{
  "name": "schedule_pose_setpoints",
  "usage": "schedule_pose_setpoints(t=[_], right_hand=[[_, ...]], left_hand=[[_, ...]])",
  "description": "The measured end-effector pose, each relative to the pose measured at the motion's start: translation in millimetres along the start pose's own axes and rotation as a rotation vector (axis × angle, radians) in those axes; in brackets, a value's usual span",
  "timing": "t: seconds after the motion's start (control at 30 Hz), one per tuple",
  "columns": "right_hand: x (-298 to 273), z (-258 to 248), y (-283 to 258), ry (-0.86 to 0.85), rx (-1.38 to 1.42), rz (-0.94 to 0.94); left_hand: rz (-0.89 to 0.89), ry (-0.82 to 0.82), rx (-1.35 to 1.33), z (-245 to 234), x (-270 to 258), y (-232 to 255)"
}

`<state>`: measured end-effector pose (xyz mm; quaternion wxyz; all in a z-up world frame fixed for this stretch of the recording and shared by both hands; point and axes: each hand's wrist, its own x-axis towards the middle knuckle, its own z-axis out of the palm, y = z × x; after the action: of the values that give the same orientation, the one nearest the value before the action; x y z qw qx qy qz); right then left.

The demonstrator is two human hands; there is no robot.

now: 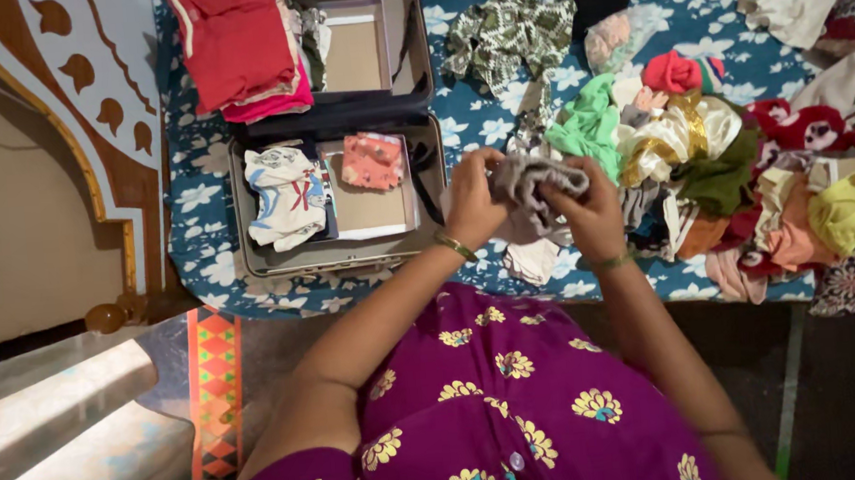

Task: The person folds a red t-shirt and a striped garment, placing them into an open suitcase. They then fold a grey garment and place it into the suitcase as well.

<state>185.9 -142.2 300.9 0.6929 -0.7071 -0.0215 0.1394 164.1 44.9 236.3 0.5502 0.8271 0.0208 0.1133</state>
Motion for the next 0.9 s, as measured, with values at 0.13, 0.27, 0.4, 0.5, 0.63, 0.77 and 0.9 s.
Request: schedule_pose_setpoints(t=[0.13, 0.27, 0.4, 0.5, 0.63, 0.77, 0.9], right_hand=[[6, 4, -6, 0.054, 0.001, -0.139], [9, 7, -23, -0.004, 0.035, -0.141], [14, -8, -47, -0.014, -0.073, -0.211], [17, -21, -62, 0.083, -0.511, -0.408], [22, -28, -62, 0.179, -0.552, -0.508], [15, -31, -48, 0.213, -0.587, -0.502], [-3, -20, -25, 0.131, -0.561, -0.395]], left_hand=[[-0.293, -0.084, -0.29, 4, 3, -1], [-0.053, -0.189, -0.379, -1, 10, 8], [0.135, -0.266, -0.057, -35, 34, 38], [0.122, -0.349, 0.051, -56, 45, 61], [0.532, -0.295, 0.446, -66, 52, 97], [0.383, -0.323, 0.653, -65, 50, 117], [0.133, -0.308, 0.539, -51, 38, 121]])
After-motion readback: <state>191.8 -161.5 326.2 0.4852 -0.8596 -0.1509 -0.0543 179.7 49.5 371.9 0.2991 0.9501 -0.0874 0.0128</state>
